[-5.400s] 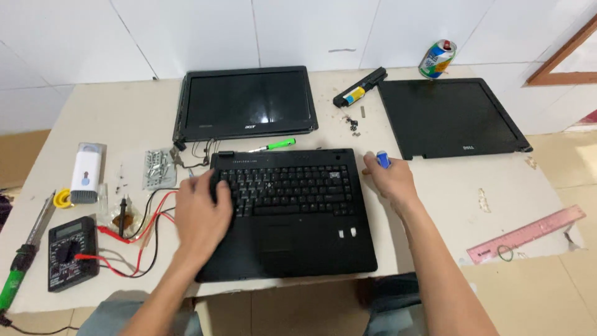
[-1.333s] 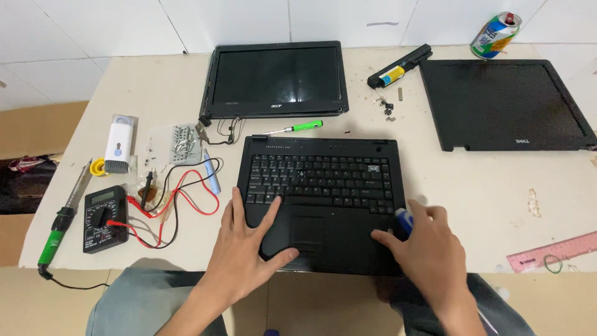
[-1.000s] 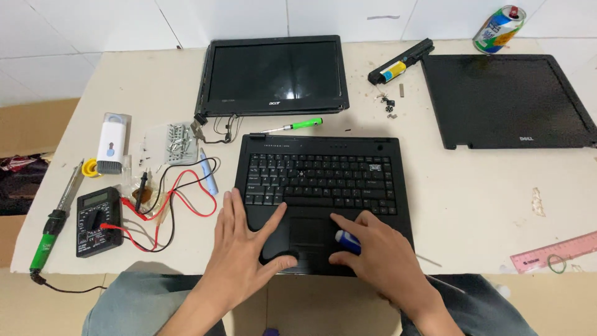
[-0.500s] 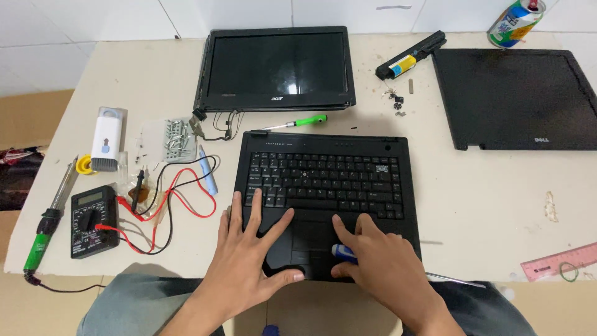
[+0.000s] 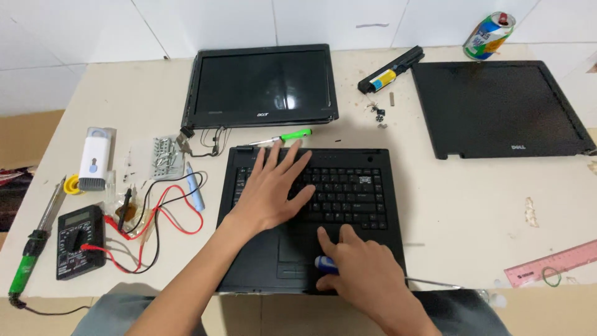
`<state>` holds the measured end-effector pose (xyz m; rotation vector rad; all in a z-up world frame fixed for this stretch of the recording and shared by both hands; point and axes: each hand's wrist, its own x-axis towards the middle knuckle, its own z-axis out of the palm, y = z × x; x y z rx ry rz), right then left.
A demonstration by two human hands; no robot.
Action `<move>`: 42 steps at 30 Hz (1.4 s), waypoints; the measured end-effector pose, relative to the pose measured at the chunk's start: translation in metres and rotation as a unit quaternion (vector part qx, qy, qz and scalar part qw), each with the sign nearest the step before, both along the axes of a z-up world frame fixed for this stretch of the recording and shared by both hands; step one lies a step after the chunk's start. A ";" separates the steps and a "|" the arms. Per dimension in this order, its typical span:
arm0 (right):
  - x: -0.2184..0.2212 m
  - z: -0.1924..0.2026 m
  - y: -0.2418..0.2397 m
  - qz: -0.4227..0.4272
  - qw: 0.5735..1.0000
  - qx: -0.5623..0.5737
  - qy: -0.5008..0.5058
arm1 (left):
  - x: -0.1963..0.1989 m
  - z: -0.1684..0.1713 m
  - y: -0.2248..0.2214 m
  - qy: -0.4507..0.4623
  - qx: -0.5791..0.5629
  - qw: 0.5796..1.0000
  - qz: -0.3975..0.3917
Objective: Disassembling and repairing internal components of a laptop using a screwdriver
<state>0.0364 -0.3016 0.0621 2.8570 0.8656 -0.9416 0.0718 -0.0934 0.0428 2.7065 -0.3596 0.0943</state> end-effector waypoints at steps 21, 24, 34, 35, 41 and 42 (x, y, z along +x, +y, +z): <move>0.008 0.018 0.005 -0.079 0.994 0.001 0.074 | -0.027 -0.008 0.029 -0.011 -0.160 0.987 0.011; 0.012 0.017 0.007 -0.127 0.987 0.081 0.054 | -0.070 -0.001 0.056 -0.088 -0.171 0.980 0.058; 0.027 0.056 0.011 -0.415 0.778 0.471 0.005 | -0.099 -0.003 0.265 -0.055 0.025 0.930 0.362; 0.028 0.054 0.012 -0.450 0.739 0.502 0.005 | -0.093 -0.006 0.272 -0.030 0.086 0.930 0.357; 0.037 0.044 0.013 -0.491 0.669 0.558 0.001 | -0.064 -0.040 0.288 0.010 0.259 0.919 0.298; 0.038 0.043 0.014 -0.494 0.667 0.557 -0.005 | -0.063 -0.044 0.288 0.020 0.280 0.912 0.298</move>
